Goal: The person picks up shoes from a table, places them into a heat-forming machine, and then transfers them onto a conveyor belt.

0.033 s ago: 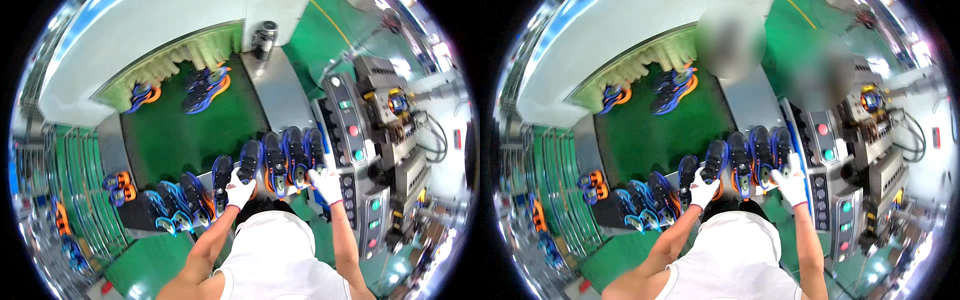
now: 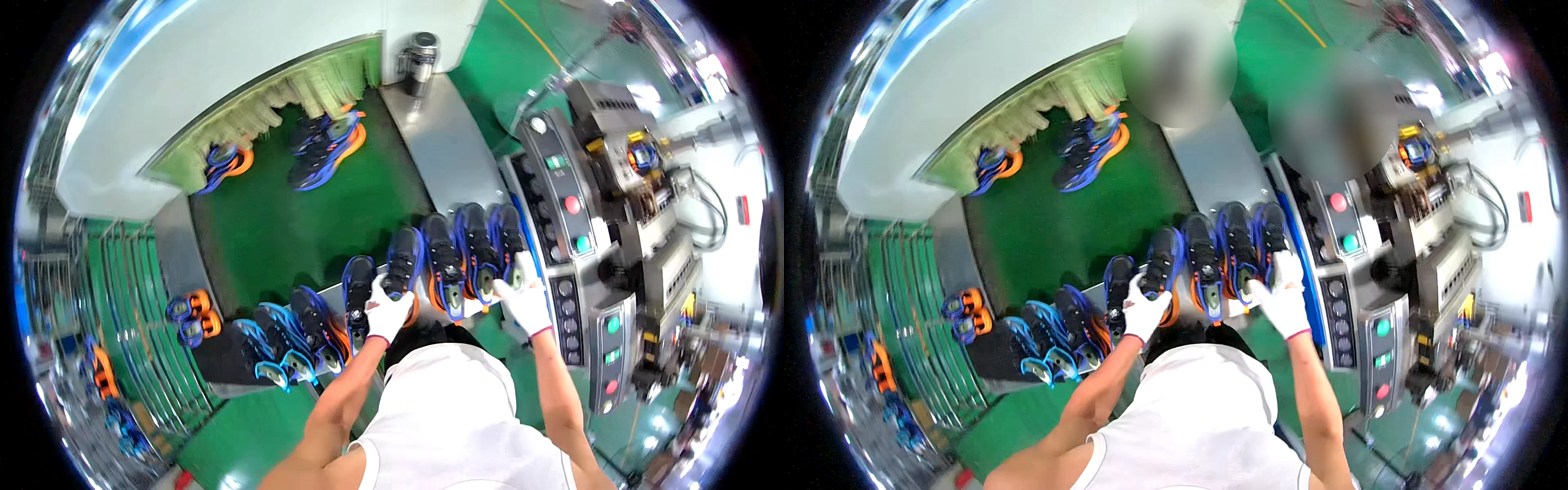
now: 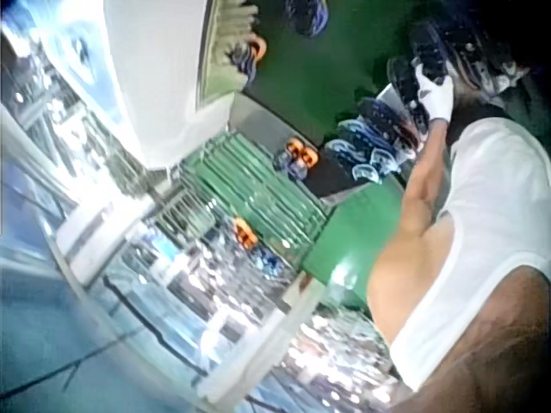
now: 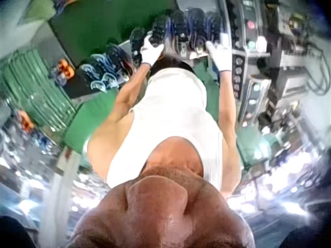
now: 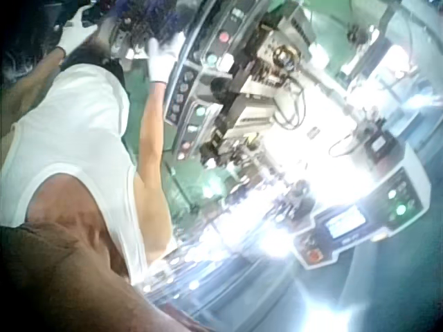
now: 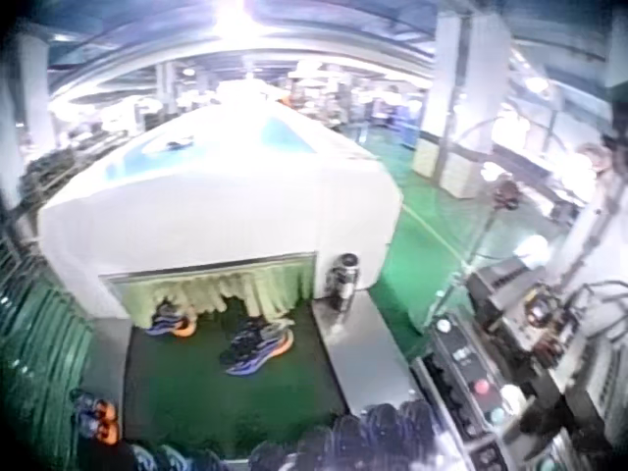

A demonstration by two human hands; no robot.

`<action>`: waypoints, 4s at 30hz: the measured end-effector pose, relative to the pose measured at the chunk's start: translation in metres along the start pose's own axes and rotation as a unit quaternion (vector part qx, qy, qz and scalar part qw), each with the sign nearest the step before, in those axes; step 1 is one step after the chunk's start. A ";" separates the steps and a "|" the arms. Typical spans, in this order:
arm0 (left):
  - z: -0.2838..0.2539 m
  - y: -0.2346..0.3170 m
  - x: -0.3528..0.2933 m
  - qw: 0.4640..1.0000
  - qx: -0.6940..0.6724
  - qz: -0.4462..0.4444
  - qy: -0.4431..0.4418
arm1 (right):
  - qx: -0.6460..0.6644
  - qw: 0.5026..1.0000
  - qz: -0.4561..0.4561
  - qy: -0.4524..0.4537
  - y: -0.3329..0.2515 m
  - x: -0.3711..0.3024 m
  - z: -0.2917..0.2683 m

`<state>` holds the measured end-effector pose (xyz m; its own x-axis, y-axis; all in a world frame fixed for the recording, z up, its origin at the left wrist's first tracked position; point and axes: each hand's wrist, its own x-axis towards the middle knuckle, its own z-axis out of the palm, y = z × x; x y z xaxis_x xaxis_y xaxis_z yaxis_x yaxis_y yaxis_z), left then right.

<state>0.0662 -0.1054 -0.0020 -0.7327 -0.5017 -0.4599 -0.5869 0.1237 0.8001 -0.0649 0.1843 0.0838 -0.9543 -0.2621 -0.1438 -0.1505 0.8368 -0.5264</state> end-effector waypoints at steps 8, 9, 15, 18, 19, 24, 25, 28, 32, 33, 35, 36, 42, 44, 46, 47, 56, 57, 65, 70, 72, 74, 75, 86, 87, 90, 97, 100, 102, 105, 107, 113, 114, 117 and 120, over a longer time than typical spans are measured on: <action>-0.034 0.023 0.004 0.978 -0.197 -0.073 -0.002 | 0.313 0.937 0.153 -0.040 -0.025 -0.071 0.019; -0.042 0.040 -0.003 0.983 -0.178 -0.048 -0.026 | 0.332 0.929 0.158 -0.043 -0.030 -0.074 0.013; -0.029 0.115 -0.042 0.999 0.025 0.003 -0.040 | 0.478 0.864 0.155 -0.003 -0.022 -0.099 -0.007; -0.002 0.106 -0.047 0.991 0.034 0.101 -0.085 | 0.503 0.843 0.189 0.025 -0.012 -0.115 -0.017; 0.008 0.113 -0.051 0.986 0.040 0.111 -0.114 | 0.496 0.845 0.194 0.043 0.004 -0.123 -0.013; 0.048 0.085 -0.049 0.890 0.212 0.391 -0.104 | 0.477 0.841 0.238 0.093 0.043 -0.155 -0.008; 0.049 0.085 -0.050 0.895 0.219 0.371 -0.115 | 0.479 0.838 0.243 0.097 0.047 -0.159 -0.007; 0.044 0.106 -0.058 0.901 0.222 0.353 -0.121 | 0.477 0.834 0.256 0.105 0.053 -0.168 -0.001; 0.045 0.104 -0.057 0.888 0.221 0.385 -0.119 | 0.473 0.836 0.261 0.098 0.053 -0.168 0.010; 0.046 0.100 -0.056 0.891 0.203 0.387 -0.126 | 0.484 0.829 0.263 0.098 0.043 -0.164 0.008; 0.044 0.099 -0.055 0.897 0.206 0.365 -0.137 | 0.487 0.834 0.246 0.082 0.034 -0.153 0.014; 0.042 0.100 -0.056 0.898 0.211 0.360 -0.142 | 0.486 0.837 0.240 0.078 0.030 -0.150 0.015; 0.030 0.103 -0.062 0.902 0.187 0.357 -0.157 | 0.457 0.861 0.221 0.001 -0.006 -0.112 0.025; 0.033 0.098 -0.057 0.895 0.201 0.370 -0.148 | 0.432 0.871 0.232 -0.014 -0.015 -0.102 0.032; 0.033 0.107 -0.048 0.902 0.191 0.329 -0.203 | 0.433 0.867 0.244 -0.043 -0.025 -0.089 0.035; 0.032 0.116 -0.044 0.903 0.186 0.309 -0.234 | 0.438 0.863 0.245 -0.053 -0.028 -0.084 0.040; -0.025 0.164 0.063 0.971 0.115 0.197 -0.072 | 0.449 0.862 0.234 0.020 -0.051 -0.093 0.012; -0.014 0.160 0.103 0.957 0.130 0.250 -0.068 | 0.444 0.859 0.249 0.050 -0.043 -0.102 0.015; 0.060 0.166 0.315 0.920 0.294 0.255 -0.054 | 0.368 0.853 0.360 0.084 -0.041 -0.125 0.016; -0.010 0.168 0.296 0.930 0.109 0.343 -0.079 | 0.268 0.877 0.399 -0.019 -0.029 -0.133 0.016; -0.082 0.149 0.304 0.890 0.099 0.439 0.072 | 0.231 0.869 0.436 -0.031 -0.003 -0.169 0.019; -0.185 0.126 0.318 0.853 0.139 0.457 0.208 | 0.082 0.886 0.444 -0.105 0.057 -0.228 0.012; -0.234 0.098 0.324 0.828 0.216 0.400 0.327 | -0.061 0.893 0.405 -0.188 0.104 -0.259 0.000; -0.425 -0.055 0.422 0.810 0.362 0.242 0.391 | 0.141 0.813 0.560 -0.074 0.103 -0.191 -0.005; -0.448 -0.088 0.423 0.733 0.473 0.198 0.447 | 0.129 0.850 0.505 -0.083 0.097 -0.171 0.003; -0.424 -0.061 0.412 0.843 0.389 0.095 0.359 | 0.156 0.840 0.517 -0.062 0.054 -0.153 0.000; -0.350 -0.013 0.284 0.936 0.005 0.045 0.348 | 0.178 0.884 0.424 -0.086 0.019 -0.144 0.002; -0.313 0.031 0.225 0.963 0.008 0.075 0.258 | 0.205 0.913 0.340 -0.090 -0.029 -0.105 -0.002; -0.280 0.059 0.196 0.969 0.040 0.167 0.180 | 0.238 0.936 0.240 -0.092 -0.090 -0.058 -0.020; -0.201 0.142 0.136 0.956 0.147 0.247 0.057 | 0.443 0.879 0.147 -0.098 -0.157 -0.022 -0.056; -0.143 0.203 0.082 0.920 0.198 0.327 -0.084 | 0.145 0.981 -0.061 -0.116 -0.163 -0.009 -0.076; 0.042 0.299 -0.018 0.719 0.175 0.627 -0.242 | 0.149 0.988 -0.028 -0.027 -0.105 -0.028 -0.111; 0.068 0.316 -0.044 0.681 0.196 0.658 -0.253 | 0.106 0.994 0.001 0.032 -0.076 -0.045 -0.112; 0.142 0.362 -0.113 0.564 0.159 0.711 -0.389 | 0.240 0.942 -0.033 0.233 -0.012 -0.099 -0.136; 0.221 0.397 -0.178 0.509 0.089 0.787 -0.337 | 0.558 0.792 0.032 0.248 0.042 -0.181 -0.152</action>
<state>-0.1128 0.2227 0.3125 -0.2605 0.7388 0.6215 0.9318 0.0240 0.3621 0.0626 0.3398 0.2149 -0.9764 0.2161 0.0011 -0.0401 -0.1763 -0.9835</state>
